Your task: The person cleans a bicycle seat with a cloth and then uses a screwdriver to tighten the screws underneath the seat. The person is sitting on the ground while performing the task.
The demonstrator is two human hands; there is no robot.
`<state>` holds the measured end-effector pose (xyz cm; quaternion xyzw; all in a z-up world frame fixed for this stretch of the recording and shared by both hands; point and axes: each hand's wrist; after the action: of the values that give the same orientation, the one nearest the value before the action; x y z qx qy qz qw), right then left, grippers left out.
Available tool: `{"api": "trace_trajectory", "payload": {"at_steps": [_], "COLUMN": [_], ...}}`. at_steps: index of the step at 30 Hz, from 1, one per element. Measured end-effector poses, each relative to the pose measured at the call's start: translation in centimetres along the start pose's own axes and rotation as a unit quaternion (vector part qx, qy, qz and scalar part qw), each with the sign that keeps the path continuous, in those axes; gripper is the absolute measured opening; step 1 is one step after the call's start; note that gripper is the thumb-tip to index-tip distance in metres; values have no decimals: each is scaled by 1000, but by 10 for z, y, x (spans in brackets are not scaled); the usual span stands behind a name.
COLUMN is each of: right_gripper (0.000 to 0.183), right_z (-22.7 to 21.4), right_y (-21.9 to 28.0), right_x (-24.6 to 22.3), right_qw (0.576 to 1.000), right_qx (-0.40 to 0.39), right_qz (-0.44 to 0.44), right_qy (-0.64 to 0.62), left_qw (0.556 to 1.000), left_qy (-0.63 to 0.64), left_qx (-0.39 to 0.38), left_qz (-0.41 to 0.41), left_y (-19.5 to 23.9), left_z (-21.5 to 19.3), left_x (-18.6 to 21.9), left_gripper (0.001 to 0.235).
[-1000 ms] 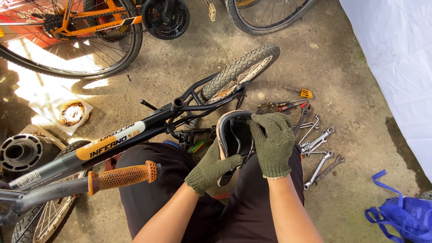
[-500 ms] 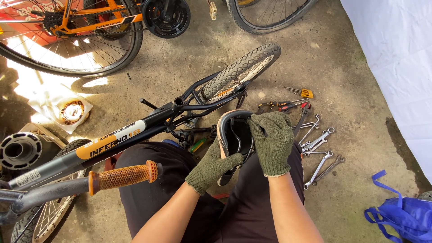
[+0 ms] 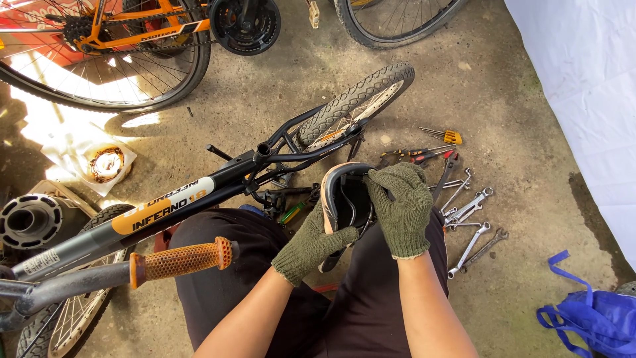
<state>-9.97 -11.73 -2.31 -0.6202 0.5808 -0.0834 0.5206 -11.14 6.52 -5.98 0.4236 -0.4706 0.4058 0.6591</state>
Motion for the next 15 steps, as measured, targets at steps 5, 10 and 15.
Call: {"api": "trace_trajectory", "payload": {"at_steps": [5,10,15], "right_gripper": [18,19,19], "right_z": [4,5,-1], "right_y": [1,1,-6], "right_x": [3,2,-5], "right_qw": [1000,1000,999], "right_qx": [-6,-5,-18], "right_qz": [4,-2,37], "right_qy": [-24,-23,-10], "left_qw": [998,998,998], "left_qy": [-35,-44,8], "left_qx": [13,9,21], "left_qz": [-44,-50,-65], "left_y": [0,1,0], "left_z": [-1,-4,-1], "left_x": [6,6,-6], "left_gripper": [85,87,77]}}
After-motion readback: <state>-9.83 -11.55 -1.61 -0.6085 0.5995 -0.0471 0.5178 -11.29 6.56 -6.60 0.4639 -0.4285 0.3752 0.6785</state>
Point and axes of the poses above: each hand's wrist, its own y-axis away from the middle knuckle, its own z-axis out of the palm, x = y × z, and after that the axes turned 11 degrees about x, right-handed
